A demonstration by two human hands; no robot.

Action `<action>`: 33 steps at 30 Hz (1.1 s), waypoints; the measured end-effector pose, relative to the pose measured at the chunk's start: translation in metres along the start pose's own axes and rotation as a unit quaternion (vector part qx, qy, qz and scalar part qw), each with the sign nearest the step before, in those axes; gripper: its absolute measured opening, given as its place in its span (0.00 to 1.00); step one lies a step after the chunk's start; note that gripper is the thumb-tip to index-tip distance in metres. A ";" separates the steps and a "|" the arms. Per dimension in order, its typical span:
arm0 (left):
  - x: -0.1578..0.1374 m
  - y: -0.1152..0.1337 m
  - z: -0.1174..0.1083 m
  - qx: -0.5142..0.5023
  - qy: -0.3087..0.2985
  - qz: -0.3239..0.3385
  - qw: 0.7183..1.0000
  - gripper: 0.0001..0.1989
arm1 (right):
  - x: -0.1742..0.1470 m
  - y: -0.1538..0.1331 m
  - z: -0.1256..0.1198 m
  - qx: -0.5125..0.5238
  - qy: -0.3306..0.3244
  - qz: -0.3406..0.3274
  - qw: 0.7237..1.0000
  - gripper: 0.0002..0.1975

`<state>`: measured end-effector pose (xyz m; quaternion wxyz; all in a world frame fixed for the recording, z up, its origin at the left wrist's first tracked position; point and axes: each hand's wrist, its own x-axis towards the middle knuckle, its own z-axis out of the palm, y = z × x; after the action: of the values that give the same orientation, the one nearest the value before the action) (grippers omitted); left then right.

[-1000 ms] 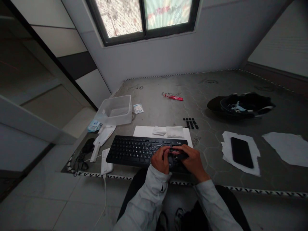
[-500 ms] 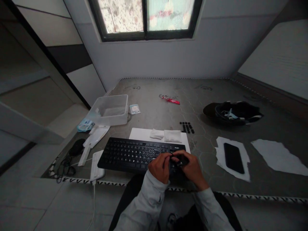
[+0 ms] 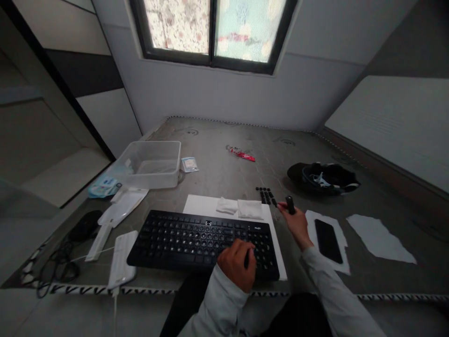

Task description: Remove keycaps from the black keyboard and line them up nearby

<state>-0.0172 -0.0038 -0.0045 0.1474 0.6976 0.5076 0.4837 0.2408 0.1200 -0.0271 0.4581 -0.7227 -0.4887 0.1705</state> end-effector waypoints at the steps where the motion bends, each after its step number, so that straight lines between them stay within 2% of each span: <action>1: 0.000 0.000 0.000 -0.004 0.003 0.000 1.000 0.09 | 0.012 0.002 0.007 -0.020 -0.019 -0.002 1.000 0.22; 7: 0.000 0.003 -0.001 -0.010 0.020 -0.009 1.000 0.09 | 0.072 0.014 0.056 -0.111 -0.064 0.036 0.991 0.16; 14: -0.001 0.005 0.005 -0.014 0.039 -0.029 0.999 0.08 | 0.111 0.023 0.097 -0.200 -0.076 0.078 0.974 0.12; 25: 0.001 0.009 0.009 -0.004 0.058 -0.032 0.998 0.08 | 0.126 0.032 0.125 -0.277 -0.027 0.106 0.954 0.15; 33: -0.005 0.002 0.014 -0.015 0.026 -0.033 0.999 0.07 | 0.126 0.040 0.135 -0.286 0.004 0.087 0.954 0.16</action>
<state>-0.0051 -0.0052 -0.0126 0.1604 0.6651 0.5269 0.5043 0.2277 0.2913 -0.1053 0.2173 -0.8640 -0.4501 0.0601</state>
